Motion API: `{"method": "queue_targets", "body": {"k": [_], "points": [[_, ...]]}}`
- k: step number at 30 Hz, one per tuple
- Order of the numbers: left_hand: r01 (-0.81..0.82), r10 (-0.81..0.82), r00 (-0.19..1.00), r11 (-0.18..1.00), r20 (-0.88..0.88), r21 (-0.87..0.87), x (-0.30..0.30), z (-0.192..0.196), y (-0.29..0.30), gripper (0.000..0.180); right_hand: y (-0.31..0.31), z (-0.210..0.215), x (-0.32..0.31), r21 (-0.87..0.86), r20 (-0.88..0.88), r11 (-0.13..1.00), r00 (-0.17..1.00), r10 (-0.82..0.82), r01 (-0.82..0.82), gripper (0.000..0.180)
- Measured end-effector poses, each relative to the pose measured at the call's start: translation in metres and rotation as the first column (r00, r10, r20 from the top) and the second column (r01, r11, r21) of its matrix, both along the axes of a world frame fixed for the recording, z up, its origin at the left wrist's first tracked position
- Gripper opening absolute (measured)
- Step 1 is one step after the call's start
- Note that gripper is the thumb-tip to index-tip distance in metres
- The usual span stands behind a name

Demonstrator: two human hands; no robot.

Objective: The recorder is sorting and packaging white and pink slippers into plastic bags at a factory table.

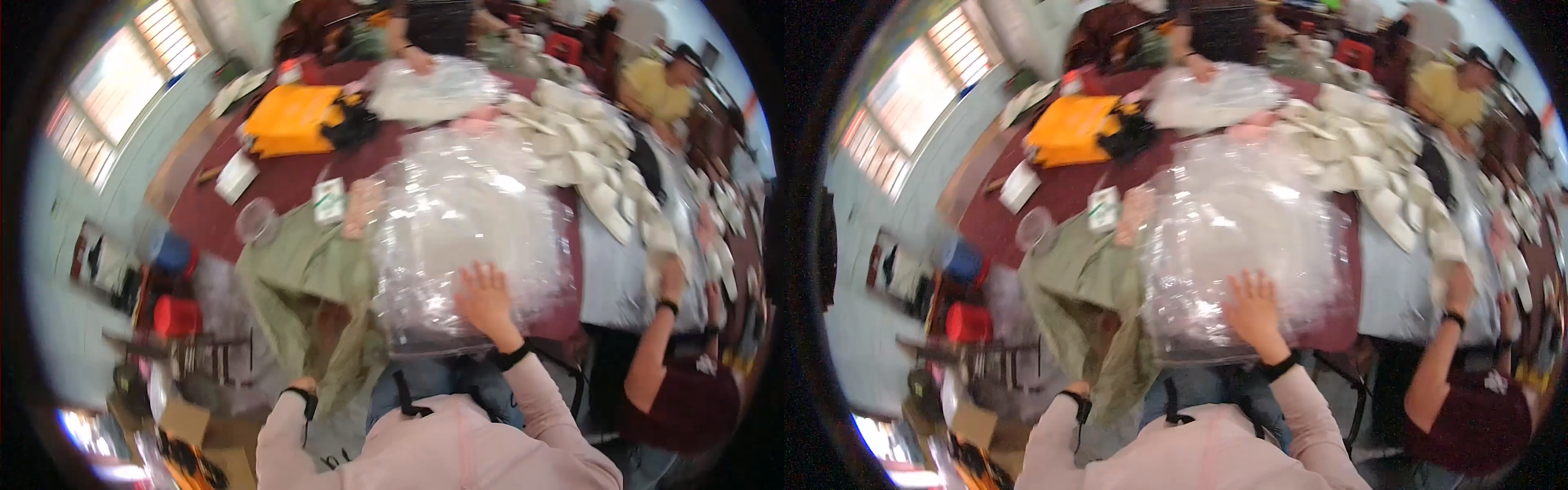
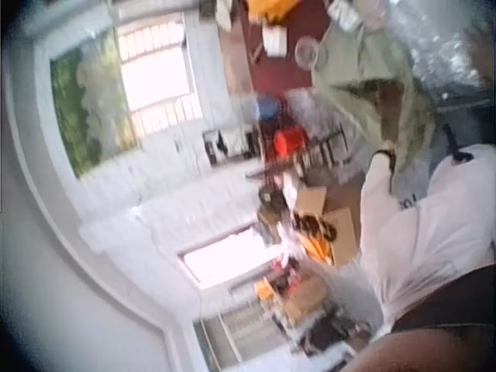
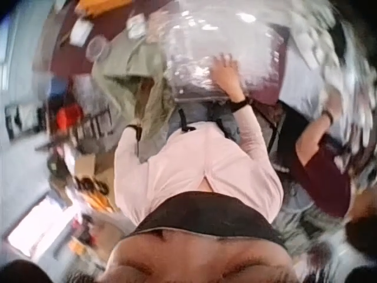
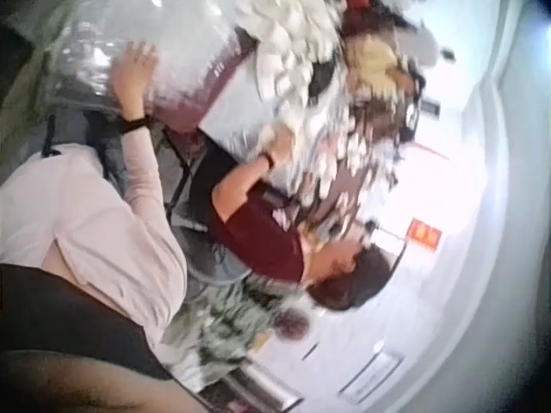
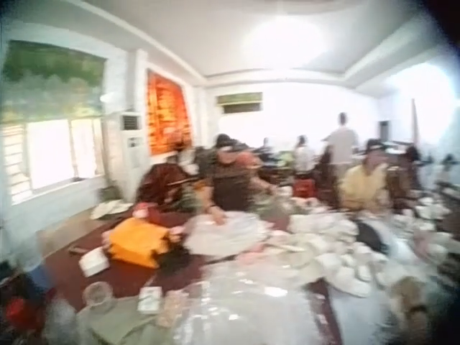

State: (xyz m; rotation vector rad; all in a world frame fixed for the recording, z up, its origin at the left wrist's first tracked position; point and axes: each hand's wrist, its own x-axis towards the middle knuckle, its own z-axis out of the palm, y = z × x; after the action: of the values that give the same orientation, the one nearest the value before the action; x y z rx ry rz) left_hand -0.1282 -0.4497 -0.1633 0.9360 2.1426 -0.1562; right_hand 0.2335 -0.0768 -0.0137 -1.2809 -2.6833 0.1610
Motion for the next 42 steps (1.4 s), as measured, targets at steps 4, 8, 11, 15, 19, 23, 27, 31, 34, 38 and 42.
{"method": "queue_targets", "body": {"k": [4, 8, 11, 15, 19, 23, 27, 31, 34, 38, 42], "points": [[-0.009, 0.148, 0.958, 0.871, -0.244, 0.492, 0.026, 0.115, 0.128, 0.024, -0.007, -0.008, -0.013, -0.002, -0.023, 0.999, 0.999, -0.035, 0.035, 0.058], [-0.033, 0.174, 0.983, 0.488, -0.061, 0.872, 0.092, 0.185, 0.220, 0.028, -0.015, 0.005, -0.008, -0.132, -0.034, 0.990, 0.998, -0.055, 0.050, 0.061], [0.452, -0.280, 0.884, 0.302, -0.375, 0.839, 0.151, 0.185, 0.275, 0.035, -0.011, -0.001, -0.001, -0.174, -0.149, 0.983, 0.986, -0.081, 0.054, 0.061], [0.619, -0.405, 0.778, 0.355, -0.481, 0.701, 0.215, 0.168, 0.317, 0.050, -0.005, -0.005, 0.001, -0.164, -0.216, 0.984, 0.970, -0.111, 0.077, 0.058], [0.514, -0.417, 0.853, 0.577, -0.313, 0.634, 0.241, 0.163, 0.342, 0.062, 0.018, -0.007, 0.036, -0.434, -0.667, 0.895, 0.704, -0.246, -0.099, 0.056], [0.700, -0.472, 0.710, 0.554, -0.523, 0.450, 0.251, 0.158, 0.339, 0.076, 0.045, 0.028, 0.093, -0.650, -0.728, 0.759, 0.265, -0.633, 0.028, 0.055], [0.765, -0.490, 0.642, 0.462, -0.589, 0.449, 0.245, 0.156, 0.343, 0.081, 0.086, 0.013, 0.134, -0.356, -0.603, 0.902, 0.677, -0.422, 0.246, 0.050], [0.751, -0.616, 0.645, 0.405, -0.451, 0.521, 0.258, 0.176, 0.349, 0.073, 0.141, 0.028, 0.160, -0.281, -0.639, 0.835, 0.557, -0.530, 0.473, 0.044], [0.790, -0.622, 0.608, 0.410, -0.493, 0.456, 0.263, 0.162, 0.349, 0.072, 0.187, 0.003, 0.170, -0.061, -0.495, 0.661, 0.553, -0.670, 0.747, 0.040], [0.781, -0.626, 0.619, 0.431, -0.474, 0.452, 0.264, 0.153, 0.348, 0.070, 0.243, -0.023, 0.191, -0.113, -0.423, 0.579, 0.488, -0.763, 0.807, 0.034], [0.792, -0.622, 0.608, 0.432, -0.493, 0.432, 0.261, 0.153, 0.343, 0.068, 0.273, -0.032, 0.202, -0.468, -0.468, 0.660, 0.468, -0.749, 0.588, 0.034]]}}
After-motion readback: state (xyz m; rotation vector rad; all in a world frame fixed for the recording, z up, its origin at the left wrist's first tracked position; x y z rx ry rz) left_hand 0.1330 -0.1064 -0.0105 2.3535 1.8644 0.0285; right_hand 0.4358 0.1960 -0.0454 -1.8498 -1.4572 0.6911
